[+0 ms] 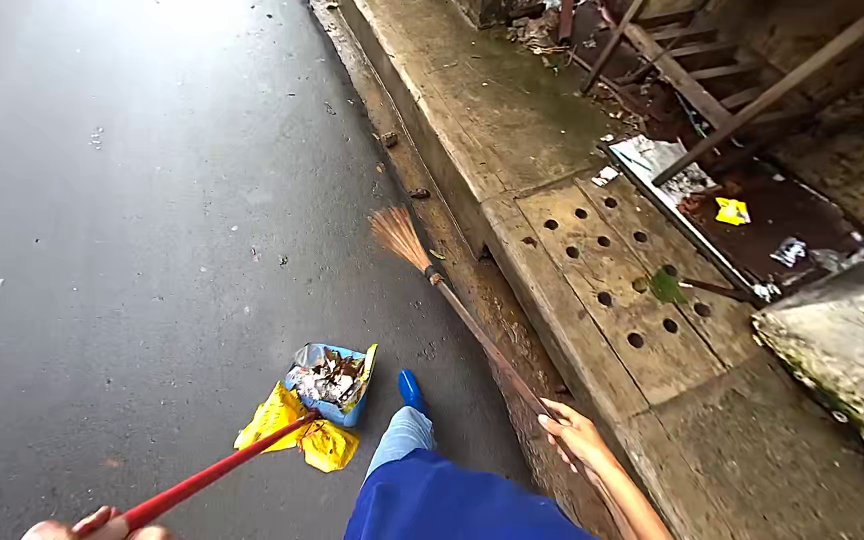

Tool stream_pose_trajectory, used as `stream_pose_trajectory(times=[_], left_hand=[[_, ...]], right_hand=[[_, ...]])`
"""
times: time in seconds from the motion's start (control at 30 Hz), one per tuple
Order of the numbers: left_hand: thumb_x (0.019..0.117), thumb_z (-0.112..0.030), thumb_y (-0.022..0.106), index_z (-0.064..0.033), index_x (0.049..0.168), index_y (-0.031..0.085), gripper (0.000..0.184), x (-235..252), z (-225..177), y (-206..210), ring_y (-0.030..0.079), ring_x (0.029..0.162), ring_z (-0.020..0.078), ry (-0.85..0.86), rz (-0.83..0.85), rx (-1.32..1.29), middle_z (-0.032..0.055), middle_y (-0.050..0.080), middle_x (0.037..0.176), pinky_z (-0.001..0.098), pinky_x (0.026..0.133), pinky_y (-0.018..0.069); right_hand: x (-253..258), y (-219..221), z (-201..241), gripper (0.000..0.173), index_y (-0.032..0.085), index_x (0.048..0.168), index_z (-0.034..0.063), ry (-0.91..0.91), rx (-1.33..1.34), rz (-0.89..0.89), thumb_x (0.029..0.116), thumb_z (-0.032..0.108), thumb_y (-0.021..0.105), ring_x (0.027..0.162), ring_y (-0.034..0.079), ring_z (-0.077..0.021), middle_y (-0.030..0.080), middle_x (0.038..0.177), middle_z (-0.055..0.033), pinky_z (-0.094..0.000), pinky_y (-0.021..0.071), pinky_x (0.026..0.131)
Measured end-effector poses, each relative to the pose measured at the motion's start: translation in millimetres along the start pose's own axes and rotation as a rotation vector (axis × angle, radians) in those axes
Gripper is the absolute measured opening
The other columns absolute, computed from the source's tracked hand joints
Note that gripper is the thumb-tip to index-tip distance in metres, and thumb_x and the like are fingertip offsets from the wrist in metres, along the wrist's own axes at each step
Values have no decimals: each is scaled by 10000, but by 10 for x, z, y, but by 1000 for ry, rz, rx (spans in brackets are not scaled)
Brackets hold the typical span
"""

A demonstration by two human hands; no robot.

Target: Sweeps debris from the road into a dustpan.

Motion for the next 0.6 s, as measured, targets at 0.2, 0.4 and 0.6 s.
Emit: stream_pose_trajectory(times=[0.2, 0.4, 0.6], left_hand=[[1087, -168, 482, -124, 966, 476, 129, 420, 155, 1780, 500, 512, -12, -43, -86, -43, -93, 495, 633, 168, 507, 454], [1031, -96, 569, -104, 959, 482, 113, 925, 567, 2952, 518, 547, 41, -92, -189, 51, -33, 510, 677, 204, 540, 474], [1008, -110, 611, -76, 1051, 502, 122, 1035, 772, 3574, 509, 565, 24, -93, -287, 124, -50, 522, 725, 198, 546, 473]], right_hand=[[502, -337, 1514, 499, 467, 1547, 135, -37, -143, -155, 1062, 139, 585, 497, 427, -130, 574, 803, -116, -302, 369, 440], [1758, -518, 2936, 503, 503, 1529, 143, -180, -454, -191, 1041, 165, 623, 765, 584, -278, 652, 1123, -244, -482, 485, 658], [3398, 631, 4502, 450, 605, 1433, 73, -287, -860, -51, 1000, 190, 639, 1225, 598, -544, 635, 1310, -336, -739, 442, 1000]])
Point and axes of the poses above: each hand's wrist, its own x-axis towards the middle knuckle, its own y-axis out of the palm, z = x × y, the point moved 3 cm from there along x, towards the middle knuckle
